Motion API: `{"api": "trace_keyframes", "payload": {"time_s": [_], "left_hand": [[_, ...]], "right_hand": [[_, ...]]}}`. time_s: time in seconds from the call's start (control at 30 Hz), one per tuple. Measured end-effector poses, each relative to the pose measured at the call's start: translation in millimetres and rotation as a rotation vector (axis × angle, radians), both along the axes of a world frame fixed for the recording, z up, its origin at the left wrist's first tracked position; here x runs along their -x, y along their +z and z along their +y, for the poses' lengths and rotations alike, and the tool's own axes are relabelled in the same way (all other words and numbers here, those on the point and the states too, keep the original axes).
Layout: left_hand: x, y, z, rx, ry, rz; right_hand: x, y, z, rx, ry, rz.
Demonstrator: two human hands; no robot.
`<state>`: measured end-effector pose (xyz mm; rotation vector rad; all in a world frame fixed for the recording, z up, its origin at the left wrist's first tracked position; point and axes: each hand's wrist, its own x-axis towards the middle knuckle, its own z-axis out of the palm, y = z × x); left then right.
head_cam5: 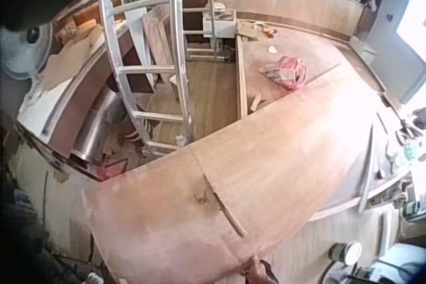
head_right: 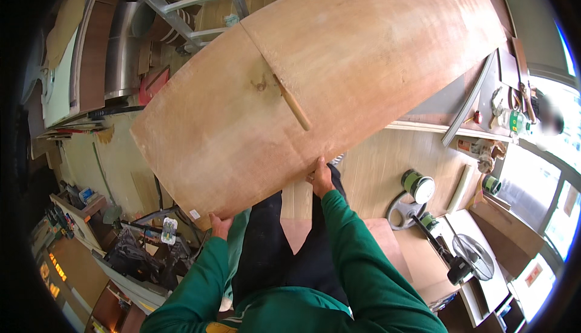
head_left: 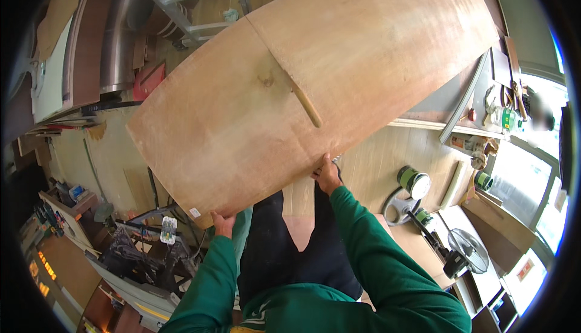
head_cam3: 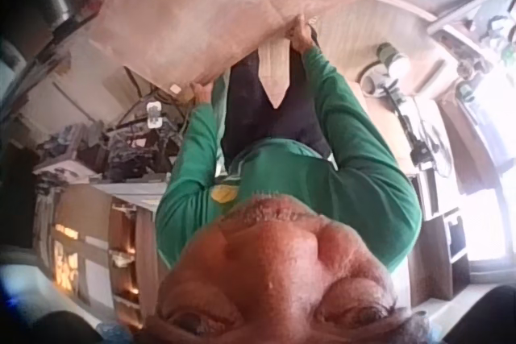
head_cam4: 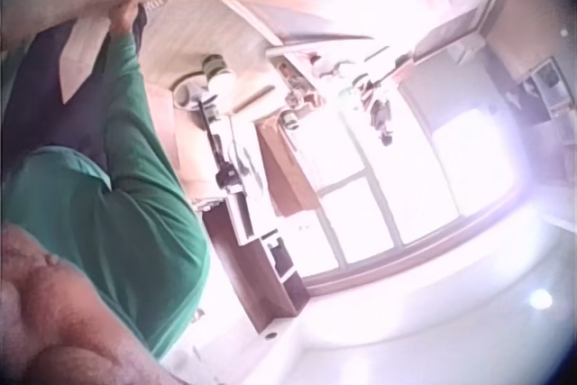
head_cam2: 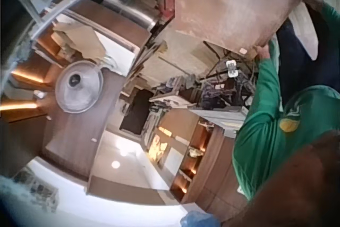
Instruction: The person uses a hand saw to cut a large sheet of plywood resting on a workbench. They maintain a steady sawing motion to split the board into two pieces.
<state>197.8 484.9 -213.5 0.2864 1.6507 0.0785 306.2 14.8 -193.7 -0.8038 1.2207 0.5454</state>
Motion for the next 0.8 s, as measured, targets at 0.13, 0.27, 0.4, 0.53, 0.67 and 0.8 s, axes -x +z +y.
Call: {"api": "trace_keyframes", "payload": {"time_s": [0.13,0.27,0.4,0.53,0.67,0.8], "left_hand": [[3,-15,-6,-0.12,-0.003,-0.016],[-11,-3,-41,-0.106,-0.097,0.152],[3,15,-42,-0.101,-0.463,0.263],[-8,14,-21,-0.337,-0.82,0.342],[-105,30,-3,-0.994,-1.079,0.38],[-197,-29,93,-1.242,-1.179,0.107]], "right_hand": [[-20,27,2,-0.007,0.1,0.027],[-22,25,-10,-0.049,0.157,0.093],[-30,43,-36,-0.114,0.336,0.096],[-52,71,-78,0.048,0.533,0.154],[-98,86,-96,0.341,0.515,-0.117],[-187,128,-54,0.562,0.632,-0.541]]}}
